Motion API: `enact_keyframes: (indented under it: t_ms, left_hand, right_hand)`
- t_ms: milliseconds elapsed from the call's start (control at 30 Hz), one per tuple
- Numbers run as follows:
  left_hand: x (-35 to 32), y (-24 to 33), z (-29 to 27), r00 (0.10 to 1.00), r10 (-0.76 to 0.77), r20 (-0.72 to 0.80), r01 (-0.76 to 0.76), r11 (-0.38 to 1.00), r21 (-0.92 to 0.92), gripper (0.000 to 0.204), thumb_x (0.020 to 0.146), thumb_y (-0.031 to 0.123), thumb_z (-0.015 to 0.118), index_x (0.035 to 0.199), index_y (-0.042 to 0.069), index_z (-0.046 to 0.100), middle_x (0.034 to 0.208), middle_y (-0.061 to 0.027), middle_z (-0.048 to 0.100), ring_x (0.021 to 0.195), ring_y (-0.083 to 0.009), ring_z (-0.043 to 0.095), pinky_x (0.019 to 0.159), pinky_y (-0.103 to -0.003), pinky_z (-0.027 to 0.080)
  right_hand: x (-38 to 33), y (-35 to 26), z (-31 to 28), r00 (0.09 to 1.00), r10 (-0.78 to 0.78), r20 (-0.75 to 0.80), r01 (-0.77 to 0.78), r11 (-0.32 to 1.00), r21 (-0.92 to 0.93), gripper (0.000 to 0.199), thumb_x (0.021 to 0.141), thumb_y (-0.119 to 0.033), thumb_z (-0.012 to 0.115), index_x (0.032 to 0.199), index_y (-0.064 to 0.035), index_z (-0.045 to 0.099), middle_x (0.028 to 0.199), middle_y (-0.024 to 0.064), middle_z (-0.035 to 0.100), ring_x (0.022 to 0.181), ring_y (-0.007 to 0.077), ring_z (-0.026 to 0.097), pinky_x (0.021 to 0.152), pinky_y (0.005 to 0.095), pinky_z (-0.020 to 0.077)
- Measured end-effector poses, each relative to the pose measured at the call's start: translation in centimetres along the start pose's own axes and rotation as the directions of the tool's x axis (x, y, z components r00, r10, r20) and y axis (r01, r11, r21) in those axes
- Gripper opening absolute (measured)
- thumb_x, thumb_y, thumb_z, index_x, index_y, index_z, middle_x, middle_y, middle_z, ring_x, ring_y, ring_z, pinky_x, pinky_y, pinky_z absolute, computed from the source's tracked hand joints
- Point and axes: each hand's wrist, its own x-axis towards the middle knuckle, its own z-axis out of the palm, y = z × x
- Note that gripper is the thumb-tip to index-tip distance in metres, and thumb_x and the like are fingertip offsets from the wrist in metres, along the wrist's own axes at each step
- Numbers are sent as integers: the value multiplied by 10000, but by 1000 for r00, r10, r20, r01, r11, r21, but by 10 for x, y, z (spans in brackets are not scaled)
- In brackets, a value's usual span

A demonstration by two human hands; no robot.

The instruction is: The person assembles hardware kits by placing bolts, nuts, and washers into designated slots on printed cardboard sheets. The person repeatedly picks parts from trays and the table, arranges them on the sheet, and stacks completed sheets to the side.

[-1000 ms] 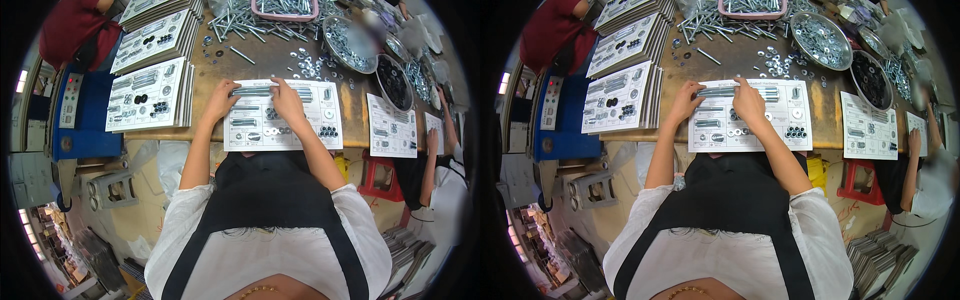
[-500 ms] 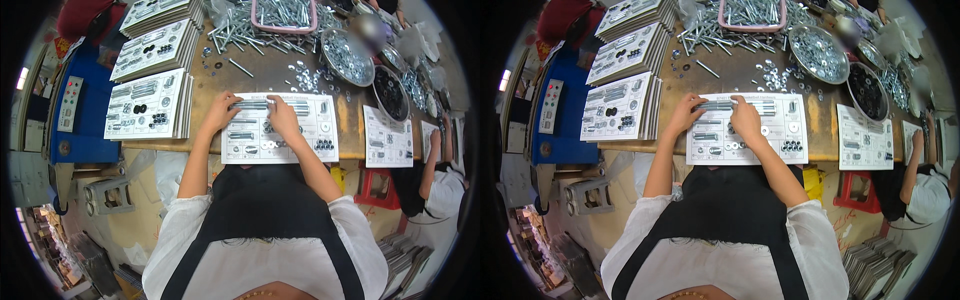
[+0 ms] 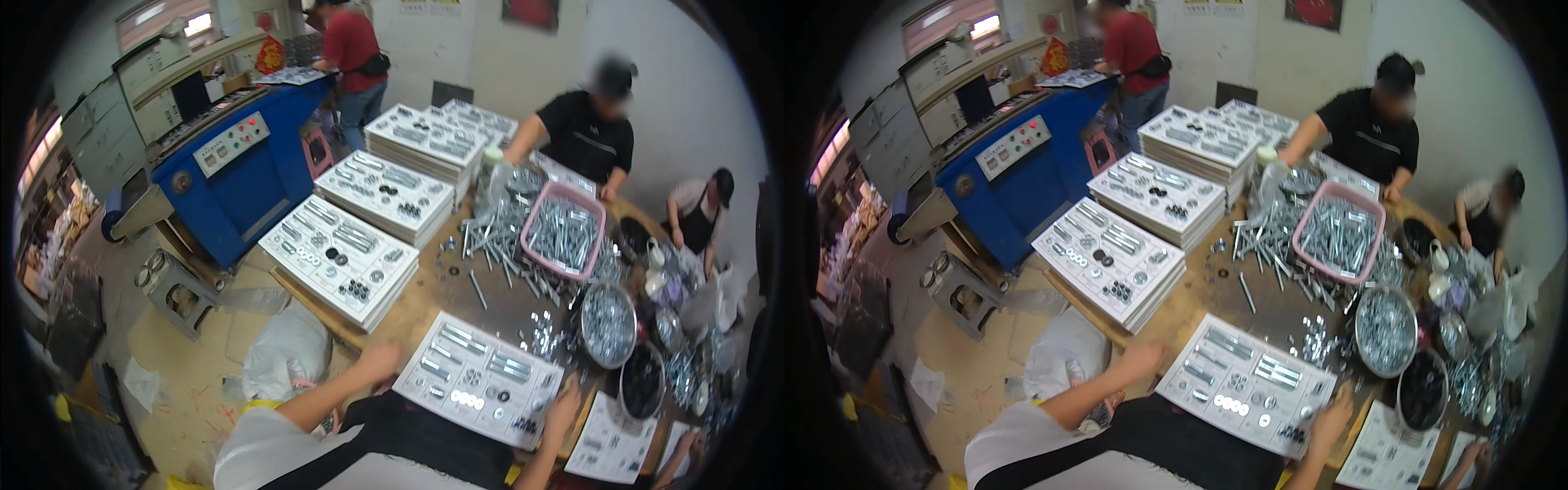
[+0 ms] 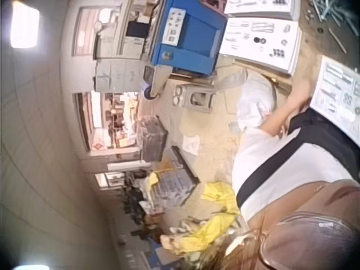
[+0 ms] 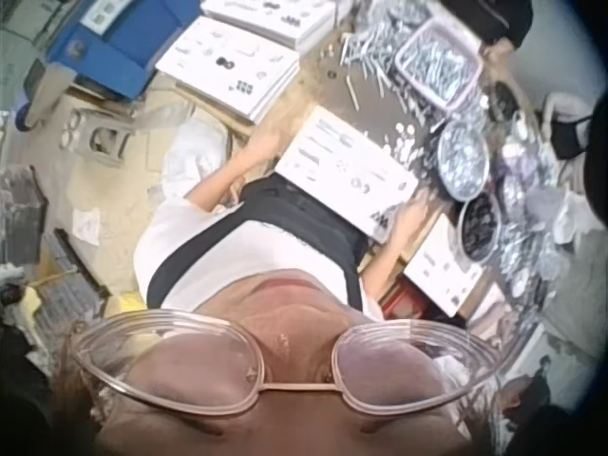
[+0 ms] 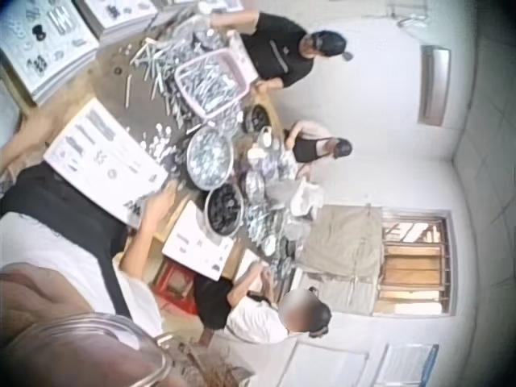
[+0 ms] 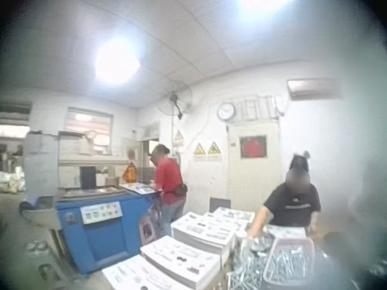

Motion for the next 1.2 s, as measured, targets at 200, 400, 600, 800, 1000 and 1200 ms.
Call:
enact_keyframes:
  t_ms: [200, 400, 600, 800, 1000, 1200]
  left_hand:
    - [-50, 27, 7, 978, -73, 194, 129, 947, -293, 376, 996, 255, 435, 1214, -52, 448, 1156, -384, 525, 1086, -520, 527, 920, -565, 428]
    - [-51, 8, 43, 986, -18, -168, -62, 887, -457, 356, 930, 123, 460, 1250, -4, 551, 1166, -291, 581, 1051, -477, 567, 906, -498, 465]
    - [-34, -1, 49, 995, -57, 82, 99, 604, -791, 518, 858, -73, 458, 1366, 19, 505, 1253, -165, 620, 1161, -221, 579, 962, -318, 459]
    - [-34, -3, 42, 988, 30, 149, 141, 190, -972, 589, 849, -124, 470, 1427, -40, 394, 1392, -134, 513, 1274, -209, 492, 1050, -322, 398]
    - [-30, 6, 38, 997, 22, 68, 64, 168, -984, 599, 812, -157, 467, 1397, -30, 451, 1362, -139, 546, 1270, -223, 500, 1037, -311, 401]
    - [-51, 35, -21, 997, -18, 74, 76, 186, -980, 598, 817, -131, 470, 1406, -30, 446, 1359, -130, 549, 1248, -198, 509, 1028, -290, 400]
  right_hand:
    - [-29, 20, 20, 998, -44, 47, 40, 994, 97, 409, 905, -72, 545, 1301, 20, 496, 1203, 248, 589, 1129, 408, 556, 982, 432, 426]
    - [33, 59, 19, 860, 316, 401, -482, 759, 437, 199, 891, -86, 560, 1018, 27, 662, 952, 217, 675, 903, 395, 635, 816, 448, 494]
    - [28, 90, 46, 975, 175, 134, -205, 945, 257, 207, 905, -75, 537, 930, 41, 707, 782, 121, 691, 699, 206, 645, 642, 331, 499]
    - [13, 88, 49, 933, 103, 345, -309, 721, 620, 189, 898, -51, 568, 999, 64, 679, 823, 79, 680, 664, 162, 621, 579, 277, 477]
    - [14, 95, 41, 868, 165, 468, -486, 472, 735, 242, 910, -43, 550, 1114, 58, 630, 867, 76, 680, 713, 186, 648, 644, 307, 518]
    - [17, 50, -7, 879, 91, 469, -460, 422, 781, 247, 915, 6, 497, 1116, 85, 619, 950, 119, 688, 793, 204, 668, 727, 323, 542]
